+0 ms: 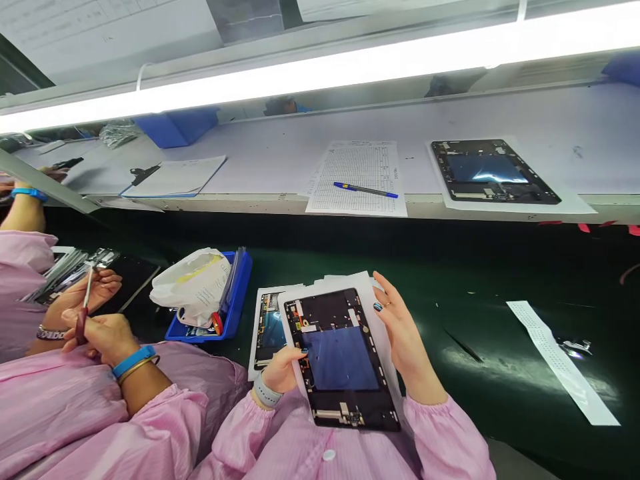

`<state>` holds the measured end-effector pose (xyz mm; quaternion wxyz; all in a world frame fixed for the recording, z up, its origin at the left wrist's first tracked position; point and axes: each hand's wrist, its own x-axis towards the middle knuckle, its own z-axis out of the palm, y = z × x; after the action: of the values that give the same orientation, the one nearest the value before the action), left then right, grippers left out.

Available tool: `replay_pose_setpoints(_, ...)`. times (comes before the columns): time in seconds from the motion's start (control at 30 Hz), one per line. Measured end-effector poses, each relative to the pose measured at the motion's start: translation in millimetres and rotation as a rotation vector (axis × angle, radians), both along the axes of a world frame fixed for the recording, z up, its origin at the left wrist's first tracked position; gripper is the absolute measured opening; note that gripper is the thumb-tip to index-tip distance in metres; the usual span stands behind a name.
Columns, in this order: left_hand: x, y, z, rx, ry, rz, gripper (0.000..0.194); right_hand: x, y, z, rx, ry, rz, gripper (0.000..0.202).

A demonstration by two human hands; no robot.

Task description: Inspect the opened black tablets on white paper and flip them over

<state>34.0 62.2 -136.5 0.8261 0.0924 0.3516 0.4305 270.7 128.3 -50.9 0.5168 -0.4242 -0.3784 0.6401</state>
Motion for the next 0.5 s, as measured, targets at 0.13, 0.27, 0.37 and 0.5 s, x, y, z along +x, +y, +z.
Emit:
replay_pose_setpoints(0.13, -1, 0, -4.4, -0.014, -0.016, -0.01, 0.019, 6, 15, 2.5, 0.105, -0.15, 0.08, 0.059)
replay_pose_setpoints(0.27, -4, 1, -5.2, -0.019, -0.041, -0.052, 0.022, 9, 25, -1.9, 0.262, -0.324, 0.009, 0.041)
replay_pose_setpoints(0.37, -13, -2, -6.8, -0.047, -0.055, -0.095, 0.019, 9, 20, -11.9, 0.263, -0.342, 0.001, 0.038)
replay_pose_setpoints(0.5, -33, -2, -12.7, -0.162, -0.054, -0.118, 0.018, 13, -2, -38.0, 0.164, -0.309, 0.085, 0.063)
